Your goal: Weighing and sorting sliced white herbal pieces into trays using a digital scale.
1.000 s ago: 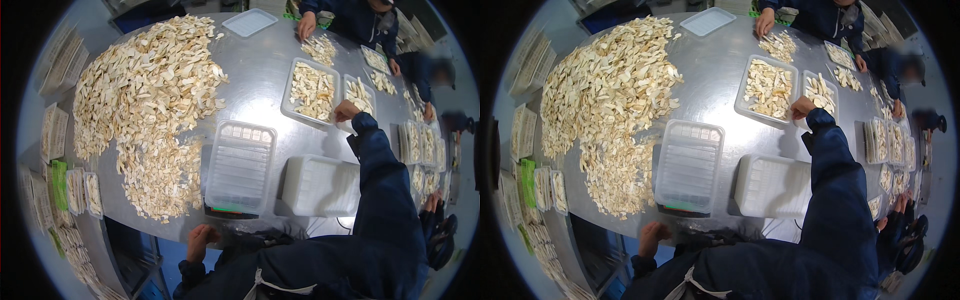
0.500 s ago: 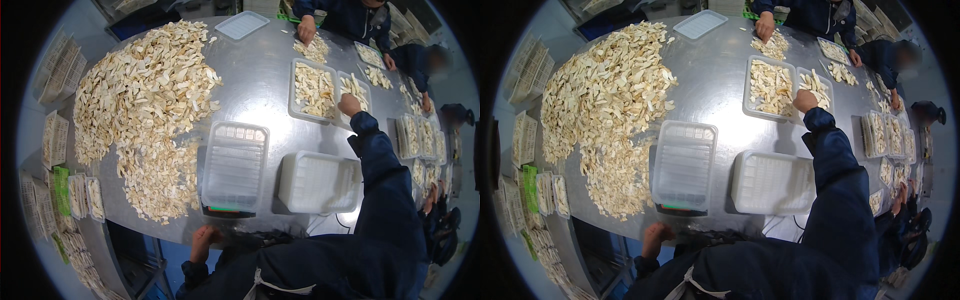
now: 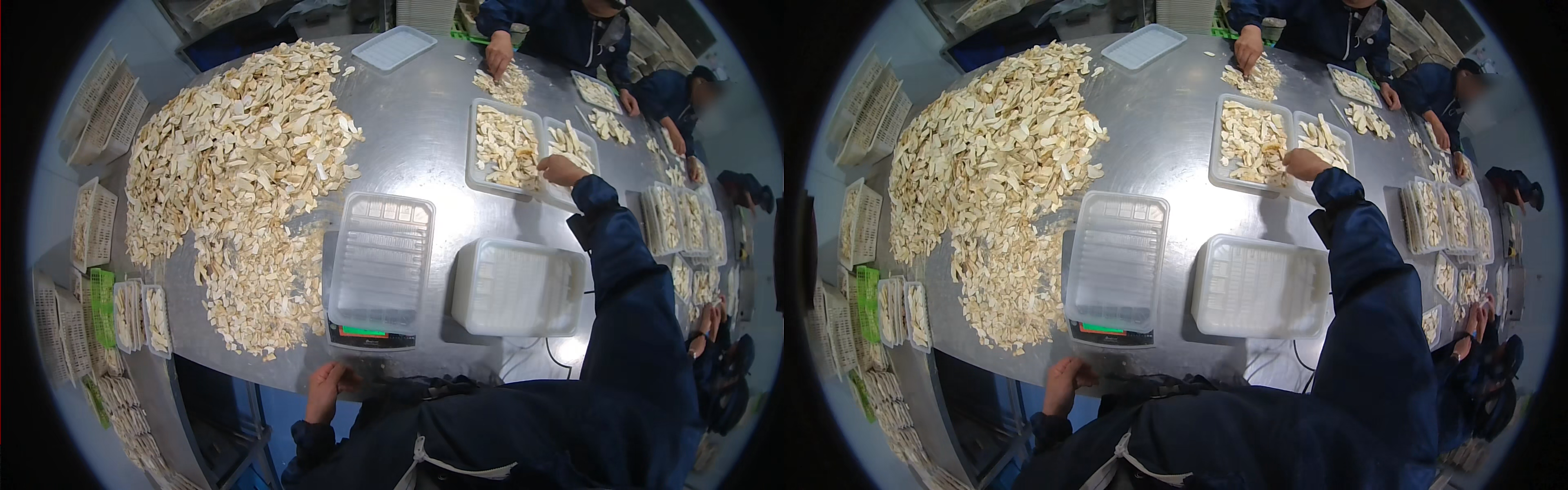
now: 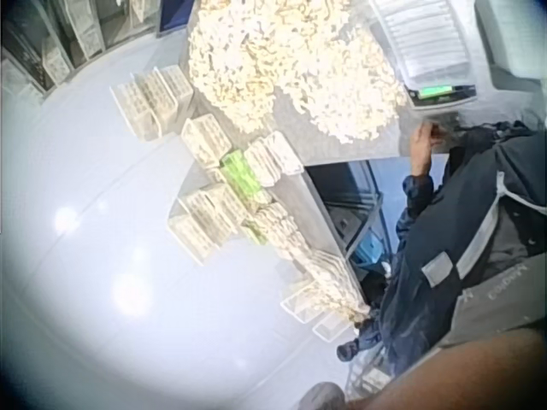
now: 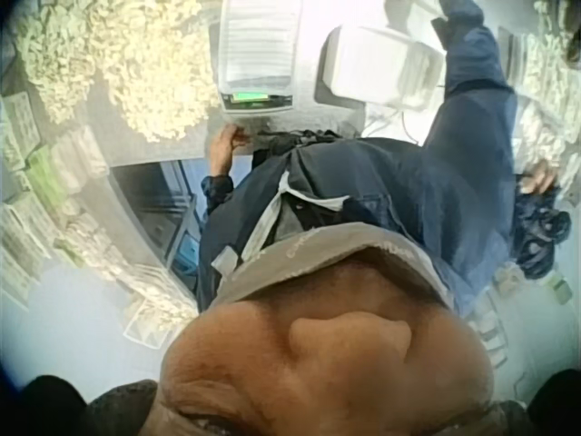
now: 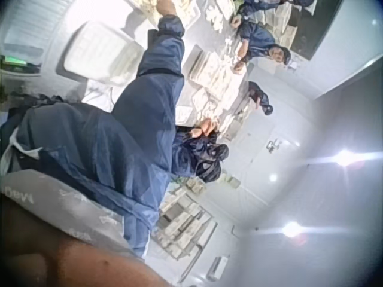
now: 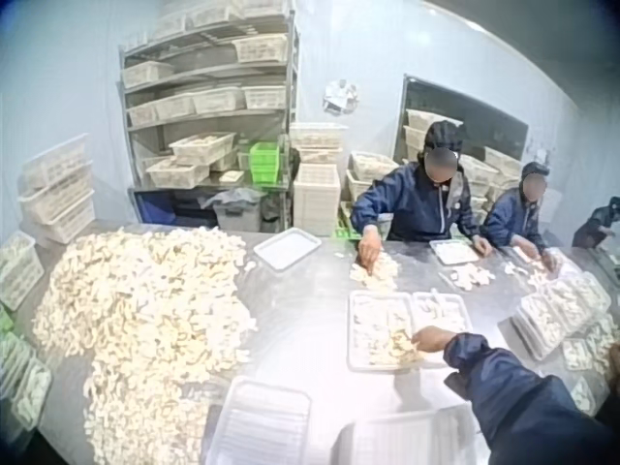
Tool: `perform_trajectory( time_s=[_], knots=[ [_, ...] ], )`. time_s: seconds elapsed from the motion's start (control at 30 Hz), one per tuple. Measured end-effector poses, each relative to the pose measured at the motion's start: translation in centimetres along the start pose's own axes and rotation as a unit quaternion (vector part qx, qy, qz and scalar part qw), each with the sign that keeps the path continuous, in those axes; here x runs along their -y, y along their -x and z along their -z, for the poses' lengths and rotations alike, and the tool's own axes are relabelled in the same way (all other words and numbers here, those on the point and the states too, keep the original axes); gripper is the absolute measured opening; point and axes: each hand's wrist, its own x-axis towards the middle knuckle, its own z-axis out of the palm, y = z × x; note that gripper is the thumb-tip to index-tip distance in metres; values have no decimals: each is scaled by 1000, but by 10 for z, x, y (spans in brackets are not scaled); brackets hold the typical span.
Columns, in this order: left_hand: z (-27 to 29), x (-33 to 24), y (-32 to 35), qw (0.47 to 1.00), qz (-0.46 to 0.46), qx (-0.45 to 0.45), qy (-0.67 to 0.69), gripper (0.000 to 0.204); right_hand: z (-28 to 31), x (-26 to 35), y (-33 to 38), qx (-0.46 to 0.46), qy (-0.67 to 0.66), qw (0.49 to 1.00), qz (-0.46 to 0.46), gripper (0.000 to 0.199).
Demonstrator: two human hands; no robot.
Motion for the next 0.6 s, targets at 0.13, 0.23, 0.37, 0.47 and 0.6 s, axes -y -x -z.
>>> perform_trajectory(
  time_s=[0.13,0.23,0.37,0.47,0.6],
  knots=[
    [-3,0,1,1000,-13,9,-19,23,9,-13,-1,26,117,993,1,29],
    [-4,0,6,1000,-4,-6,-17,23,12,-16,-12,-97,-72,991,-62,27],
    [6,14,14,1000,-1,-29,-10,25,38,-21,-52,-202,-23,974,-101,24],
    [10,17,17,1000,-1,-22,-5,25,38,-54,-81,-238,-5,965,-112,22],
    [3,16,22,998,25,-56,-1,25,27,-73,-109,-172,80,973,-129,26]
  ],
)
